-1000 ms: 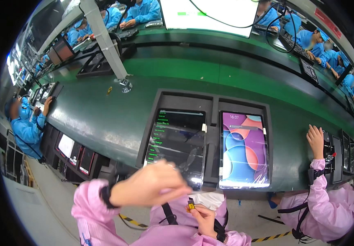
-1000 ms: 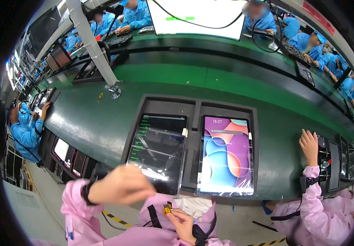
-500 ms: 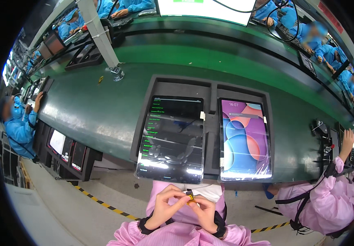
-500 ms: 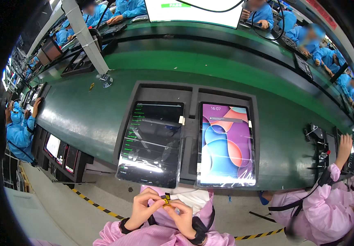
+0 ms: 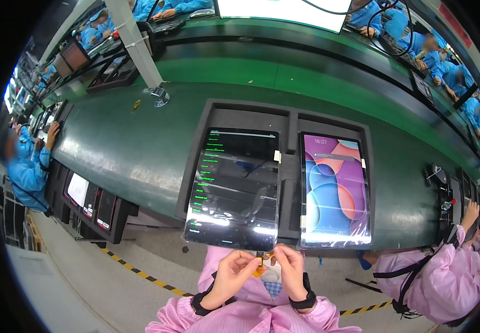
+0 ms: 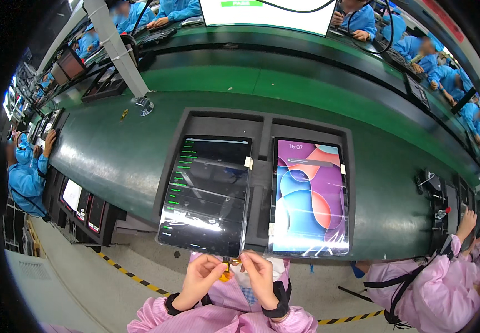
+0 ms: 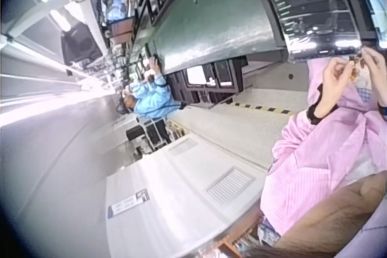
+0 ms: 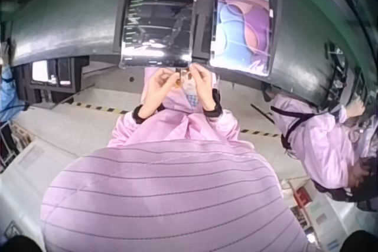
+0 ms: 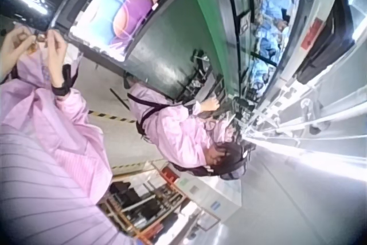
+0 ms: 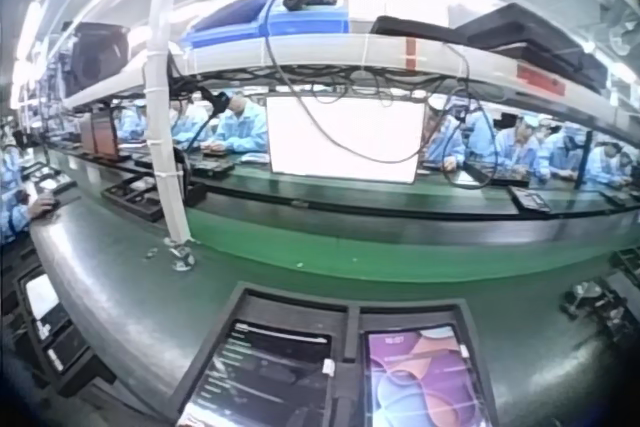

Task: Testing the software and screen functionality of two tablet devices on a manufacturing assembly line.

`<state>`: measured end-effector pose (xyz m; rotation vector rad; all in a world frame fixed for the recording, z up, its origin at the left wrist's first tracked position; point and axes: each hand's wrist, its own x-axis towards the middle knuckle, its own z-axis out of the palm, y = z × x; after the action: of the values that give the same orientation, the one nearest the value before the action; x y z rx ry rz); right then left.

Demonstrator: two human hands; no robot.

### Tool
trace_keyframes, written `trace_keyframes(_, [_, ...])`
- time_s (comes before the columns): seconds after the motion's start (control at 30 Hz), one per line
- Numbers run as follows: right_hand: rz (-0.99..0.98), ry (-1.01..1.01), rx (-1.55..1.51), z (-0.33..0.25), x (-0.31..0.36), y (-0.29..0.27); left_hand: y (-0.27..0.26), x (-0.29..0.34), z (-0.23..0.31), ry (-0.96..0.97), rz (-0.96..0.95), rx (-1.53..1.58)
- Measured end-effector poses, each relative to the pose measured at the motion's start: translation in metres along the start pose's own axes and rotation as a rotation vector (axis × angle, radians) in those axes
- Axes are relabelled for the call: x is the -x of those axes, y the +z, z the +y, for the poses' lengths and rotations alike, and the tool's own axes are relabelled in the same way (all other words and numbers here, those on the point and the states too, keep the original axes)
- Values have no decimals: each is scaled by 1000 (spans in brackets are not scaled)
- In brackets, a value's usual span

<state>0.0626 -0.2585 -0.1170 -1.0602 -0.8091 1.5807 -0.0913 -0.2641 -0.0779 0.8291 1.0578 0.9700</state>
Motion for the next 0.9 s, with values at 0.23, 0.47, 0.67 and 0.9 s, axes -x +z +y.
trace_keyframes(0.23, [100, -61, 1, -2, 3, 1, 10, 2, 0, 1, 69, 82])
trace_keyframes(0.47, [135, -132, 55, 0, 3, 3, 20, -2, 5, -40, 186, 141])
trace_keyframes(0.67, [135, -126, 59, 3, 2, 2, 3, 24, 42, 505, 292, -935])
trace_keyframes(0.9, [146, -153, 43, 8, 2, 4, -2, -12, 52, 749, -76, -1243])
